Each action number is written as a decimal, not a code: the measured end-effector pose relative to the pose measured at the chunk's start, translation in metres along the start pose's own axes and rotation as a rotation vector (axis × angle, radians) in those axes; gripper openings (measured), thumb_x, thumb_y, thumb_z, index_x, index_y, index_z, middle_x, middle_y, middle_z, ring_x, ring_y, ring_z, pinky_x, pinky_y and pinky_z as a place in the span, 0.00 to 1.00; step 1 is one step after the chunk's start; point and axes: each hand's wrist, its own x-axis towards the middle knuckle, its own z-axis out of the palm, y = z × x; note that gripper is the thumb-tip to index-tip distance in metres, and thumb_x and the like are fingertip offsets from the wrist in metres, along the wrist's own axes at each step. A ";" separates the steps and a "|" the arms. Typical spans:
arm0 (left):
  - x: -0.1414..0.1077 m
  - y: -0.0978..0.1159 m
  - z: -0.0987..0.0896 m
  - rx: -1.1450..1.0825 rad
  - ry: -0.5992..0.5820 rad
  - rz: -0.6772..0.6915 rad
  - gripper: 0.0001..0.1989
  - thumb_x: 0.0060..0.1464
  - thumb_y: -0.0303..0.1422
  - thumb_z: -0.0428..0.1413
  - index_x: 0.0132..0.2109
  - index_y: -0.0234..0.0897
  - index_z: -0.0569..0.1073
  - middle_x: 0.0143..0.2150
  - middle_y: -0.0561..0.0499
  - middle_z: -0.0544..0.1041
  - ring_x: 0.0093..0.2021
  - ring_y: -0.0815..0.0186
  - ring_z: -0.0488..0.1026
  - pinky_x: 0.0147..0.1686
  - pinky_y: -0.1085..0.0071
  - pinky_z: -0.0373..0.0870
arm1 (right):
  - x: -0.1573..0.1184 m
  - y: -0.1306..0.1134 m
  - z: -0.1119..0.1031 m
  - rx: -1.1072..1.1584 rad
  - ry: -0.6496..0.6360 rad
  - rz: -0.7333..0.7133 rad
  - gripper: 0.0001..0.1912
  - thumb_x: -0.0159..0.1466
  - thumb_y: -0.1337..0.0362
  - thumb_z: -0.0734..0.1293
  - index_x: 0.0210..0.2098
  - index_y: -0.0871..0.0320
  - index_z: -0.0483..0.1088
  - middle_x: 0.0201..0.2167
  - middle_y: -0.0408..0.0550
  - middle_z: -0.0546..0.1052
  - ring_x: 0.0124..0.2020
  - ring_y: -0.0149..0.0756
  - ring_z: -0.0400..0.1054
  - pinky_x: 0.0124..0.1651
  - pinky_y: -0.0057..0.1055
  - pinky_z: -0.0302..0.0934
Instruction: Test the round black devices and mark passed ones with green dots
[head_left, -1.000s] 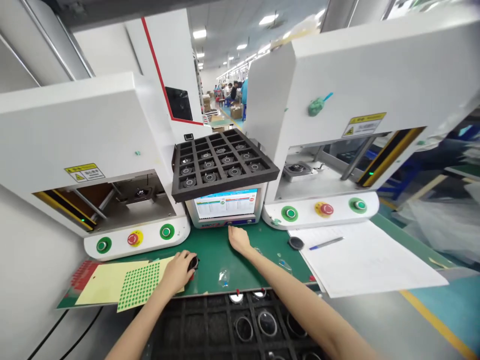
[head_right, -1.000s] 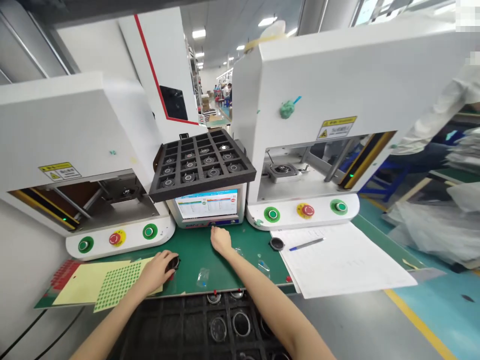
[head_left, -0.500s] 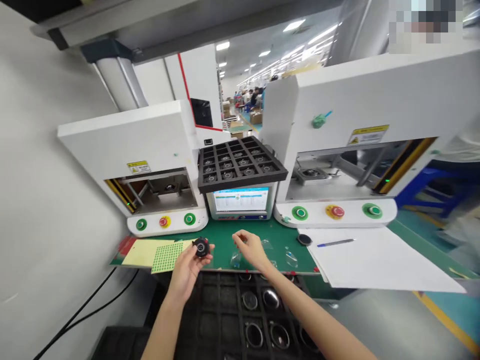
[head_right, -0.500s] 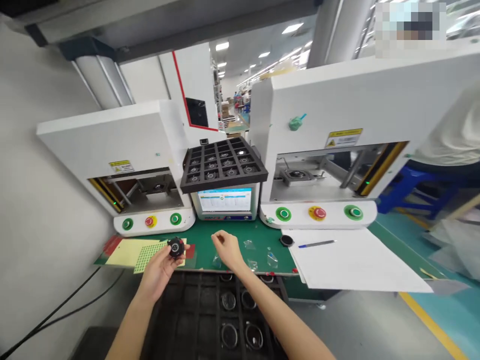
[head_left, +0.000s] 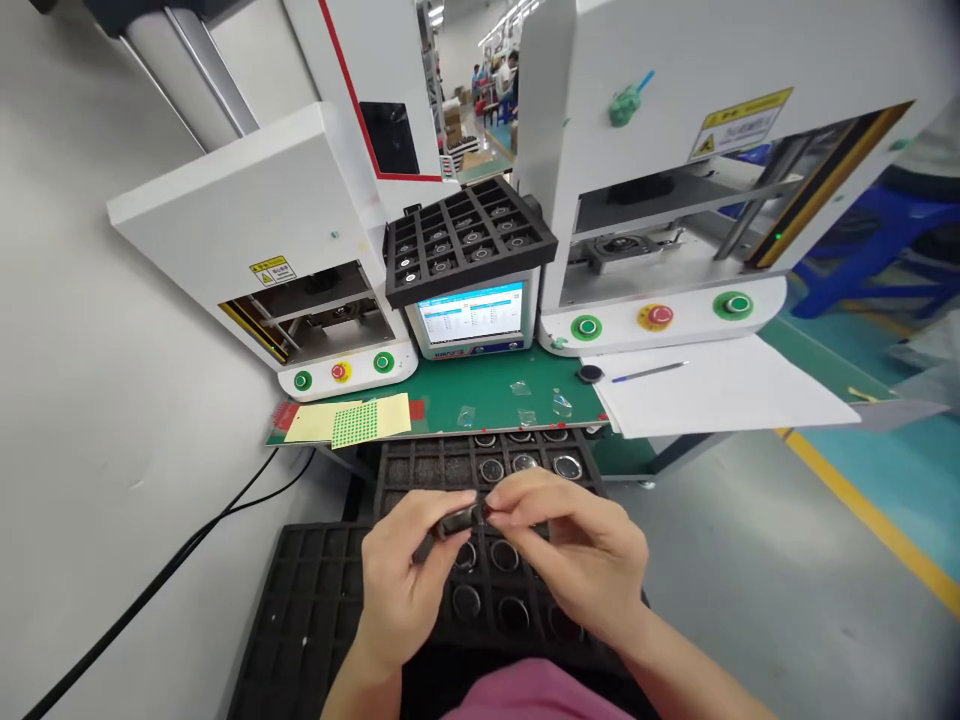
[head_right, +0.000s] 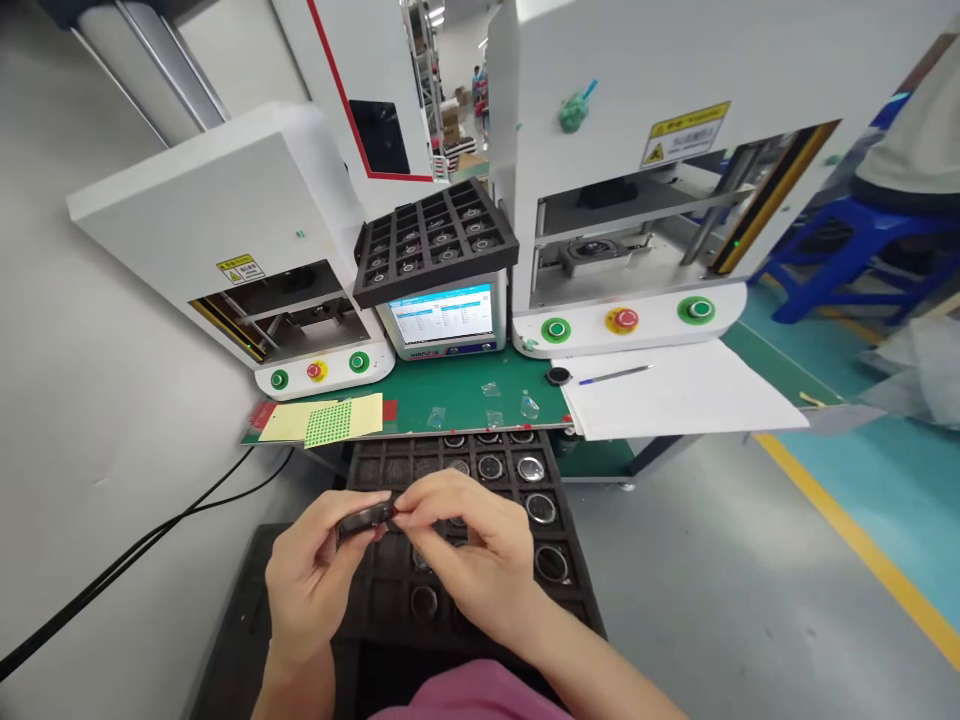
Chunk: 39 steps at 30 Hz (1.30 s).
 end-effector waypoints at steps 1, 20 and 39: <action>0.000 0.003 -0.002 0.011 -0.021 0.037 0.15 0.58 0.23 0.55 0.50 0.43 0.75 0.40 0.51 0.79 0.37 0.69 0.76 0.37 0.75 0.73 | 0.000 -0.004 -0.004 -0.011 -0.026 -0.025 0.12 0.57 0.80 0.69 0.31 0.56 0.72 0.28 0.45 0.78 0.31 0.33 0.74 0.34 0.30 0.70; 0.004 0.029 0.006 0.048 -0.125 0.188 0.17 0.57 0.22 0.56 0.51 0.41 0.74 0.42 0.48 0.80 0.39 0.66 0.76 0.39 0.72 0.73 | -0.001 -0.026 -0.035 0.022 -0.122 -0.118 0.12 0.58 0.80 0.68 0.33 0.56 0.70 0.28 0.45 0.76 0.30 0.33 0.73 0.33 0.30 0.69; 0.006 0.028 0.004 0.059 -0.168 0.187 0.16 0.57 0.22 0.55 0.51 0.41 0.74 0.42 0.48 0.80 0.39 0.67 0.76 0.39 0.73 0.73 | -0.001 -0.024 -0.035 0.004 -0.116 -0.116 0.13 0.57 0.79 0.69 0.36 0.56 0.73 0.29 0.45 0.79 0.32 0.34 0.75 0.35 0.31 0.72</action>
